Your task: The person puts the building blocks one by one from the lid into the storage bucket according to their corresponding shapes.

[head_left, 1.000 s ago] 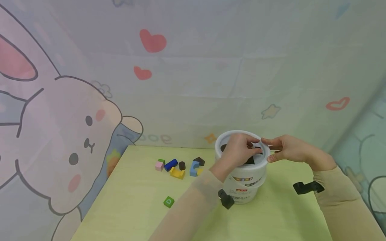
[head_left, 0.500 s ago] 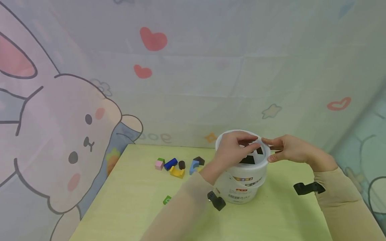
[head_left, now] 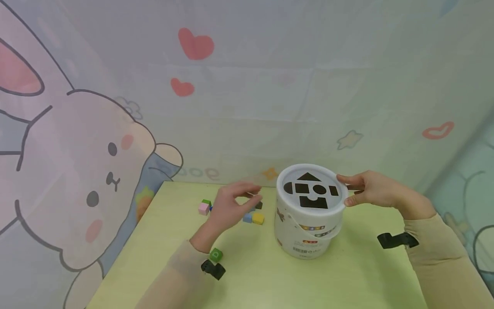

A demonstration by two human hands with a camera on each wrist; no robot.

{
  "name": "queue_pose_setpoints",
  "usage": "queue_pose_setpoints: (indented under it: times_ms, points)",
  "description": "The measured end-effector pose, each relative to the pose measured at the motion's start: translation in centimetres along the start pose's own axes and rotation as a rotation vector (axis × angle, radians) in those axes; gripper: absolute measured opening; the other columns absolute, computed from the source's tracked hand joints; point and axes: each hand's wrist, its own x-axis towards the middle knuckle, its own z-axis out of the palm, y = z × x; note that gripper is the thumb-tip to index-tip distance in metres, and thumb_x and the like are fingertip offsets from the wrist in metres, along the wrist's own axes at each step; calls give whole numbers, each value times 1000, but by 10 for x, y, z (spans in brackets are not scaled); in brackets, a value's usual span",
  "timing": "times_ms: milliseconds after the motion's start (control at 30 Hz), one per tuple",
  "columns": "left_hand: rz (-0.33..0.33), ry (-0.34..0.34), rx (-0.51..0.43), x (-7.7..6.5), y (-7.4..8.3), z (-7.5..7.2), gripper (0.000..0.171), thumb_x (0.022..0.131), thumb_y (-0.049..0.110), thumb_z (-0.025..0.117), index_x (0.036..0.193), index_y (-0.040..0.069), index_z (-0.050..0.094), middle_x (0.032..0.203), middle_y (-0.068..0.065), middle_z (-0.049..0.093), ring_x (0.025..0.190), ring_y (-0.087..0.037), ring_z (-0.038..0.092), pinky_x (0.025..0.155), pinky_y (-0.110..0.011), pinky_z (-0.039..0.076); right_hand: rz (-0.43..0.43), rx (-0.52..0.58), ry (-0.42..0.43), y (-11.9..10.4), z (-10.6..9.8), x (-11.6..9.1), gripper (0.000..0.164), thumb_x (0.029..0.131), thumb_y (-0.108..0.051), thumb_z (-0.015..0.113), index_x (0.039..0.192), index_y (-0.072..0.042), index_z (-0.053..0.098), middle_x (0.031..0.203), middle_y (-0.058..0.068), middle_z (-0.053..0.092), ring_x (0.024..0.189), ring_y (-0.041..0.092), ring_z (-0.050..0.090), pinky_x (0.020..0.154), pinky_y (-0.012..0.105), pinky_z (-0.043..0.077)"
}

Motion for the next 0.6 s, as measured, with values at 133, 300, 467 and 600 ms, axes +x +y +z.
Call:
queue_pose_setpoints:
  times_ms: [133, 300, 467, 600]
  points:
    - [-138, -82, 86, -35, -23, -26, 19, 97, 15, 82, 115, 9, 84, 108, 1, 80, 88, -9, 75, 76, -33, 64, -8, -5, -2, -2, 0, 0, 78, 97, -26, 83, 156, 8, 45, 162, 25, 40, 137, 56, 52, 107, 66, 49]
    - [-251, -238, 103, -70, -46, -46, 19, 97, 14, 82, 113, 4, 83, 104, 0, 80, 88, -11, 74, 81, -34, 64, -19, -12, 3, 0, 0, -1, 77, 97, -22, 82, 156, 9, 43, 161, 26, 41, 135, 56, 54, 106, 64, 51]
    - [-346, -371, 118, -95, -62, -63, 24, 95, 13, 84, 116, 1, 80, 109, -12, 79, 92, -13, 74, 86, -38, 64, -31, -13, 3, 1, 0, 0, 77, 98, -22, 81, 157, 9, 43, 161, 26, 42, 136, 56, 54, 106, 63, 51]
    - [-426, -452, 104, -110, -74, -75, 28, 94, 13, 85, 118, 0, 80, 111, -13, 79, 95, -17, 74, 86, -37, 63, -32, -8, -1, 2, 1, 1, 78, 98, -23, 81, 157, 9, 43, 160, 26, 42, 136, 55, 53, 106, 63, 51]
